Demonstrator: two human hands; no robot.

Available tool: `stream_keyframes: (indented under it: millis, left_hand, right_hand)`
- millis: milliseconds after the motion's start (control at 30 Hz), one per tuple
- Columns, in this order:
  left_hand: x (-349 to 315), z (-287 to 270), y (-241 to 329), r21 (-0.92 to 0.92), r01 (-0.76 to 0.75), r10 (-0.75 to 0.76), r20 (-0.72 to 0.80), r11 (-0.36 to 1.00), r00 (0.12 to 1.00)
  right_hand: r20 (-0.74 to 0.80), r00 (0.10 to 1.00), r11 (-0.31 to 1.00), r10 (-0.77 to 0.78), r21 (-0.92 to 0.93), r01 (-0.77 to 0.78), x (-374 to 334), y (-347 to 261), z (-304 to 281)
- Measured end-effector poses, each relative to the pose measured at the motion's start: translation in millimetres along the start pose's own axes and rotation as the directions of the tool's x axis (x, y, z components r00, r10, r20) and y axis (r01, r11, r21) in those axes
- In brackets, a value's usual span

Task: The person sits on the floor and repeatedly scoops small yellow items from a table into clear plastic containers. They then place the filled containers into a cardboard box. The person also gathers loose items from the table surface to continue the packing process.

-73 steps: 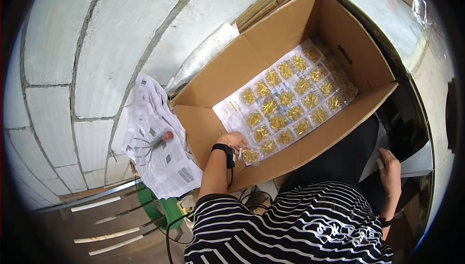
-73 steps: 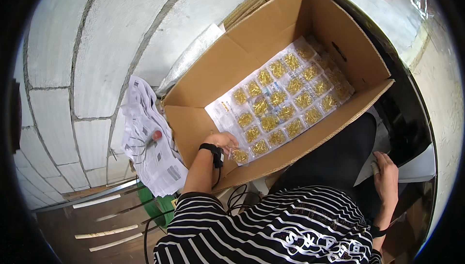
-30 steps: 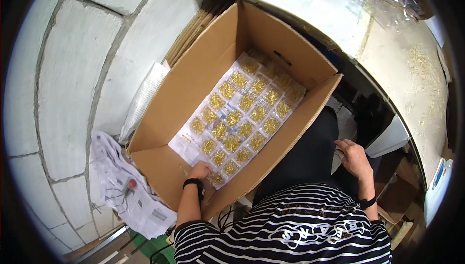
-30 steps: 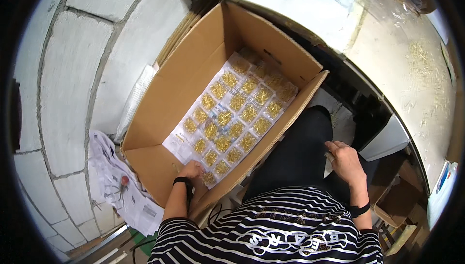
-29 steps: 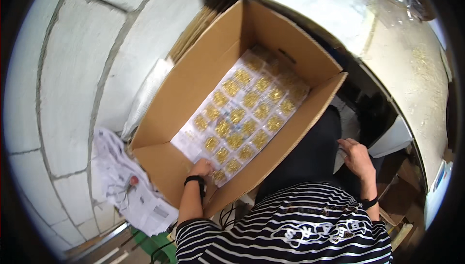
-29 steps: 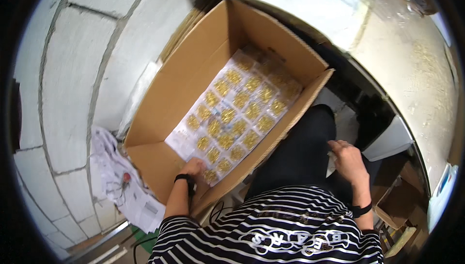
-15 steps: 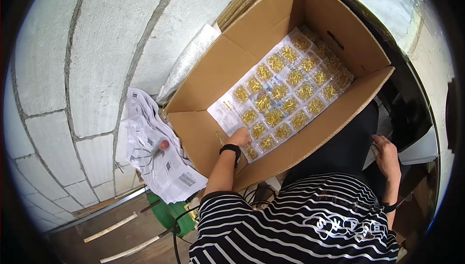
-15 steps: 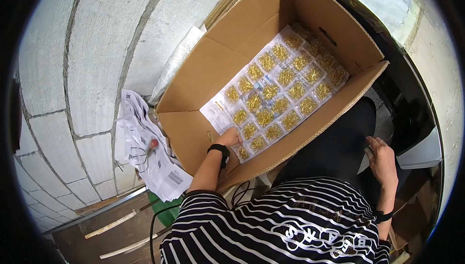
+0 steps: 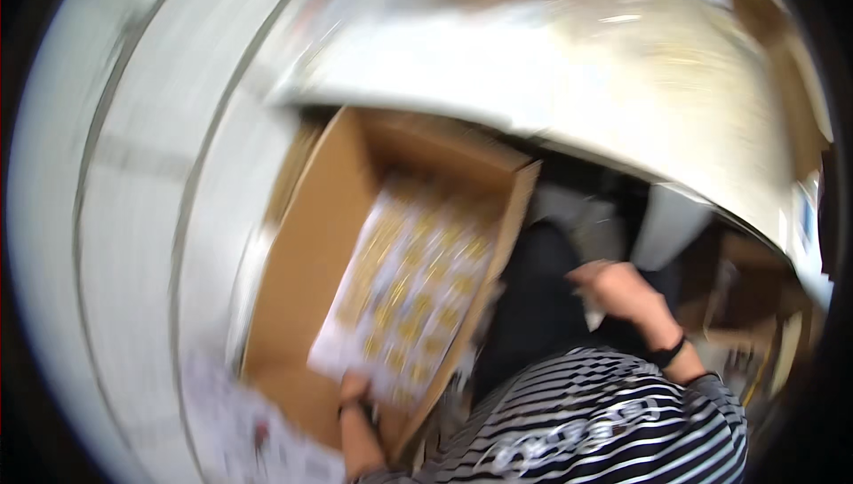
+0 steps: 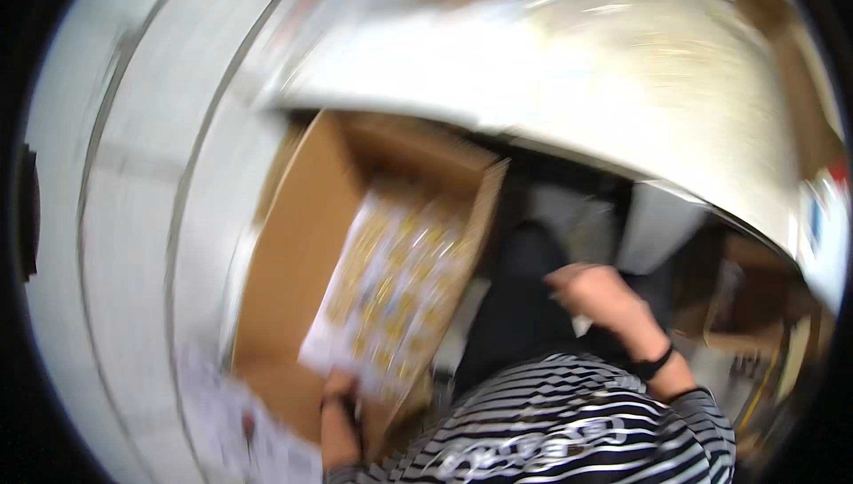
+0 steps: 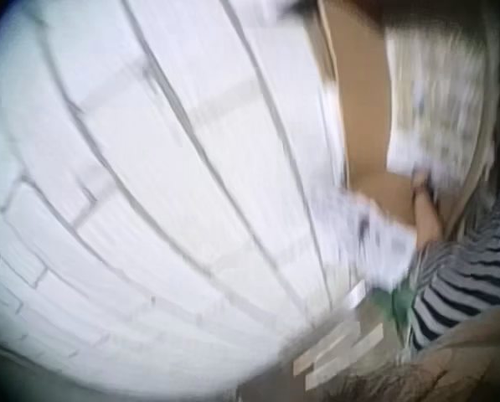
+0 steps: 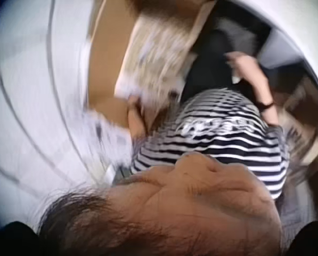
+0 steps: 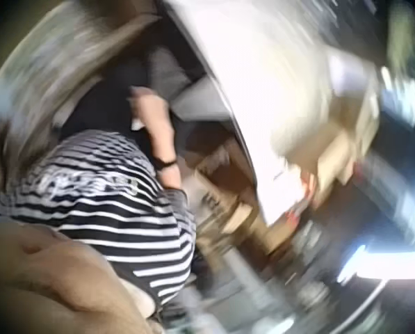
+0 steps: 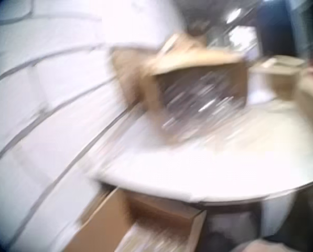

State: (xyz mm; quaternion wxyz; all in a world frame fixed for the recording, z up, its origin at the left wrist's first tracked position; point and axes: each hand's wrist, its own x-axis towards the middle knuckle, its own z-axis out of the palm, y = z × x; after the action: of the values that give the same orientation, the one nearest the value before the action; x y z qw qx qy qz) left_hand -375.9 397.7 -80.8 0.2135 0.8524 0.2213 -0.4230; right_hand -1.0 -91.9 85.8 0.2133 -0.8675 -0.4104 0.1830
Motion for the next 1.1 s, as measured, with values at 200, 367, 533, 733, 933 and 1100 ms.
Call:
stream_keyframes:
  millis: [200, 367, 533, 733, 933, 1100]
  left_hand:
    - [-41.3, -147.1, 79.1, -0.6, -0.101, -0.199, -0.413, 0.793, 0.889]
    - [-62.0, -299.5, 267.7, -0.369, -0.61, 0.184, -0.733, 0.701, 0.654]
    - [7.6, -364.5, 472.1, -0.291, -0.826, 0.492, -0.69, 0.483, 0.531]
    - [91.2, -406.4, 646.5, 0.231, -0.599, 0.472, -0.835, 0.766, 0.281]
    - [90.1, -394.0, 722.1, 0.343, -0.379, 0.483, -0.789, 0.859, 0.381]
    - [109.7, -419.1, 703.7, 0.135, -0.655, 0.493, -0.772, 0.743, 0.4]
  right_hand:
    - [-0.633, 0.77, 0.996, 0.085, 0.082, -0.043, -34.0, 26.4, -106.7]
    - [-0.87, 0.307, 0.822, 0.387, 0.175, -0.542, -94.9, 166.2, -156.1]
    - [-0.677, 0.375, 0.599, 0.633, 0.121, -0.791, -62.2, 241.6, -183.6]
    - [-0.438, 0.793, 0.853, 0.422, -0.104, -0.511, -1.1, 183.3, -184.5]
    - [-0.447, 0.822, 0.88, 0.354, -0.14, -0.455, -14.4, 185.8, -178.2]
    - [-0.485, 0.819, 0.909, 0.306, -0.108, -0.403, -13.4, 188.5, -177.9]
